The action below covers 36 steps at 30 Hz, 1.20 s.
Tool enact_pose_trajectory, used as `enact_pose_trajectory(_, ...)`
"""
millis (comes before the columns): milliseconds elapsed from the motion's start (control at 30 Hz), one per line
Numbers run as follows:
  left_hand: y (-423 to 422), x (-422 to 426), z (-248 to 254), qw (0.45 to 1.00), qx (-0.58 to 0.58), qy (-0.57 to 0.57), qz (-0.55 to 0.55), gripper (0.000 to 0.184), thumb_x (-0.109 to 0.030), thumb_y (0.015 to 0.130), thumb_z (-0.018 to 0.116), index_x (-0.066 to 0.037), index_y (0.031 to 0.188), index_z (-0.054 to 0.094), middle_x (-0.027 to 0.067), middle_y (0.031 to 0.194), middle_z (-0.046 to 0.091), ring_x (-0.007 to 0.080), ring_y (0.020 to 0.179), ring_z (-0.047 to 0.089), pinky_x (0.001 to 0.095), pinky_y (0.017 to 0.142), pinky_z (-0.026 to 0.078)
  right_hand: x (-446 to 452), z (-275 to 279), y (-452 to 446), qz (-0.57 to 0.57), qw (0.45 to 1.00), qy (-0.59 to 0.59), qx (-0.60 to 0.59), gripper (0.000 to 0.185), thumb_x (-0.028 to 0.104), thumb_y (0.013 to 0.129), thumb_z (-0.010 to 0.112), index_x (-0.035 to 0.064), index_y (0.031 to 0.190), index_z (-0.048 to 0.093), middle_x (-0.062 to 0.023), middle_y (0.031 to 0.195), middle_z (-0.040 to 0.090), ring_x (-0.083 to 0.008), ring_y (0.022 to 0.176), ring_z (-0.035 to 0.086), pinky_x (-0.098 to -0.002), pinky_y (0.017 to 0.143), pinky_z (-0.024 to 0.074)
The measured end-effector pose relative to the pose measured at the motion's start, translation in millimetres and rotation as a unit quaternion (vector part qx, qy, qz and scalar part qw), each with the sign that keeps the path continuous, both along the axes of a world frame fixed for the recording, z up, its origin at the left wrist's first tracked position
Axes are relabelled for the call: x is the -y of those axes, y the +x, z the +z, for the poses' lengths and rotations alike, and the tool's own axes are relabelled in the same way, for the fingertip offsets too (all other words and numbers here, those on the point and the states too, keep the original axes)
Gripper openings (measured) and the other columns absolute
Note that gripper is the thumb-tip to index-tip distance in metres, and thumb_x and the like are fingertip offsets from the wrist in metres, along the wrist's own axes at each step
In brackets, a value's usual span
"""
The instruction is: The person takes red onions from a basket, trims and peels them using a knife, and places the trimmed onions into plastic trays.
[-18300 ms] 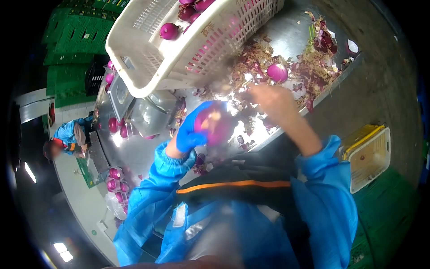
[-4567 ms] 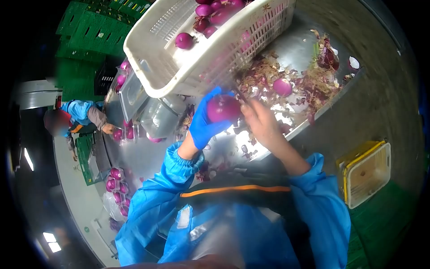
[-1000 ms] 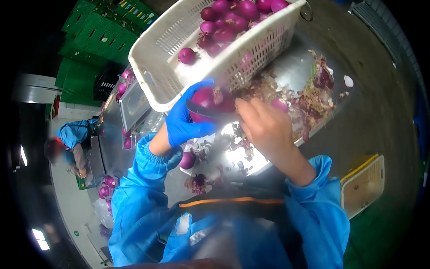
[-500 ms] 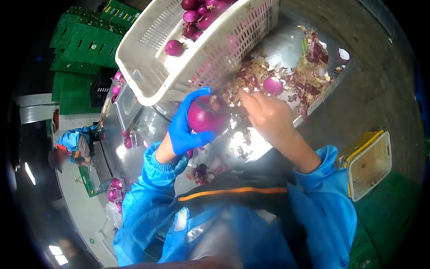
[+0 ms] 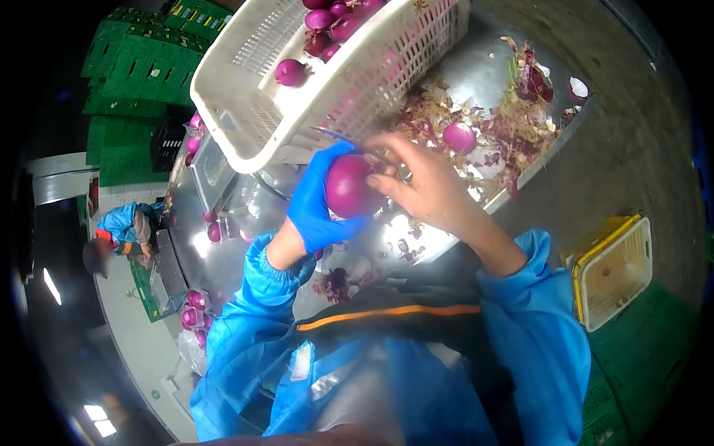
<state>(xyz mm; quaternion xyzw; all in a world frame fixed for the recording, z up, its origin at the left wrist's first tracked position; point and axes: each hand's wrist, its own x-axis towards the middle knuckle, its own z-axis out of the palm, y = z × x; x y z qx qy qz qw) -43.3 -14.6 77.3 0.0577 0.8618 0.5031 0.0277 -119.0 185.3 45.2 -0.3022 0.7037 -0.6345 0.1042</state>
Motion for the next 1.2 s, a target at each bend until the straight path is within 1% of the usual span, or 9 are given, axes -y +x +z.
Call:
enact_pose_trajectory(133, -2, 1, -9, 0.989, -0.075, -0.129, 0.011, 0.079, -0.015, 0.069, 0.082, -0.004, 0.137, 0.043, 0.0140, 0.133, 0.051, 0.0250, 0.122, 0.052, 0.0385, 0.102, 0.043, -4, -5, -7, 0.088, 0.994, 0.067, 0.021, 0.025, 0.018, 0.087, 0.067, 0.0049, 0.106, 0.059, -0.0155, 0.083, 0.066, -0.0284, 0.076, 0.067, -0.0356, 0.068, 0.0505)
enact_pose_trajectory(200, -5, 4, -19, 0.979, -0.098, -0.169, 0.051, 0.078, -0.017, 0.071, 0.082, -0.004, 0.137, 0.043, 0.0150, 0.134, 0.051, 0.0269, 0.121, 0.053, 0.0384, 0.102, 0.043, -1, -14, 14, 0.166, 0.986, 0.025, 0.023, 0.012, 0.009, 0.087, 0.064, -0.0007, 0.093, 0.061, -0.0081, 0.081, 0.065, -0.0155, 0.072, 0.063, -0.0316, 0.067, 0.0511)
enact_pose_trajectory(333, -7, 10, -37, 0.994, 0.041, 0.019, 0.104, 0.089, -0.034, 0.072, 0.083, -0.002, 0.142, 0.038, 0.0177, 0.129, 0.054, 0.0324, 0.117, 0.057, 0.0400, 0.096, 0.049, -12, -36, 14, 0.065, 0.974, 0.039, 0.212, 0.022, 0.022, 0.090, 0.066, 0.0037, 0.103, 0.068, -0.0064, 0.084, 0.068, -0.0160, 0.078, 0.066, -0.0316, 0.071, 0.0502)
enact_pose_trajectory(467, -8, 7, -45, 0.860, 0.276, 0.412, 0.119, 0.089, -0.034, 0.081, 0.077, -0.005, 0.148, 0.026, 0.0164, 0.134, 0.051, 0.0297, 0.119, 0.055, 0.0393, 0.098, 0.049, -3, -51, 4, -0.058, 0.994, 0.011, -0.090, 0.035, 0.027, 0.094, 0.064, 0.0053, 0.121, 0.059, -0.0032, 0.081, 0.065, -0.0127, 0.066, 0.061, -0.0274, 0.060, 0.0470)
enact_pose_trajectory(600, -2, -1, -64, 0.914, 0.196, 0.354, 0.014, 0.103, -0.027, 0.079, 0.080, -0.007, 0.154, 0.012, 0.0166, 0.144, 0.040, 0.0282, 0.127, 0.049, 0.0405, 0.102, 0.046, -11, -57, 9, 0.032, 0.932, -0.091, 0.350, 0.044, 0.039, 0.100, 0.053, -0.0022, 0.117, 0.054, -0.0108, 0.072, 0.062, -0.0112, 0.048, 0.050, -0.0243, 0.046, 0.0401)
enact_pose_trajectory(733, 4, -11, -67, 0.943, 0.084, 0.316, 0.060, 0.111, -0.019, 0.072, 0.085, -0.004, 0.154, 0.012, 0.0162, 0.146, 0.038, 0.0273, 0.132, 0.044, 0.0401, 0.104, 0.044, 0, -66, 26, 0.073, 0.873, -0.124, 0.466, 0.040, 0.041, 0.103, 0.046, 0.0038, 0.090, 0.051, -0.0136, 0.066, 0.061, -0.0108, 0.042, 0.043, -0.0246, 0.040, 0.0346)
enact_pose_trajectory(833, 7, -6, -66, 0.931, 0.120, 0.325, 0.115, 0.096, -0.017, 0.073, 0.085, -0.002, 0.148, 0.027, 0.0150, 0.139, 0.046, 0.0253, 0.125, 0.050, 0.0383, 0.103, 0.045, 1, -63, 25, -0.041, 0.994, 0.008, 0.104, 0.029, 0.032, 0.097, 0.057, 0.0045, 0.105, 0.059, -0.0124, 0.070, 0.059, -0.0168, 0.055, 0.057, -0.0300, 0.049, 0.0447)
enact_pose_trajectory(900, 10, -7, -53, 0.914, 0.156, 0.344, 0.149, 0.084, -0.016, 0.074, 0.084, -0.001, 0.142, 0.036, 0.0124, 0.130, 0.052, 0.0227, 0.117, 0.055, 0.0371, 0.100, 0.047, -7, -48, 25, -0.111, 0.970, 0.122, -0.178, 0.026, 0.017, 0.082, 0.069, 0.0107, 0.107, 0.063, -0.0111, 0.082, 0.058, -0.0240, 0.069, 0.064, -0.0346, 0.056, 0.0498)
enact_pose_trajectory(1200, 24, -4, -43, 0.944, 0.200, 0.246, 0.087, 0.072, -0.017, 0.076, 0.081, -0.002, 0.136, 0.044, 0.0091, 0.125, 0.055, 0.0181, 0.113, 0.054, 0.0341, 0.097, 0.046, -15, -34, 20, -0.085, 0.902, 0.225, -0.358, 0.019, 0.009, 0.072, 0.070, 0.0111, 0.087, 0.058, -0.0050, 0.074, 0.049, -0.0209, 0.060, 0.059, -0.0342, 0.050, 0.0464)
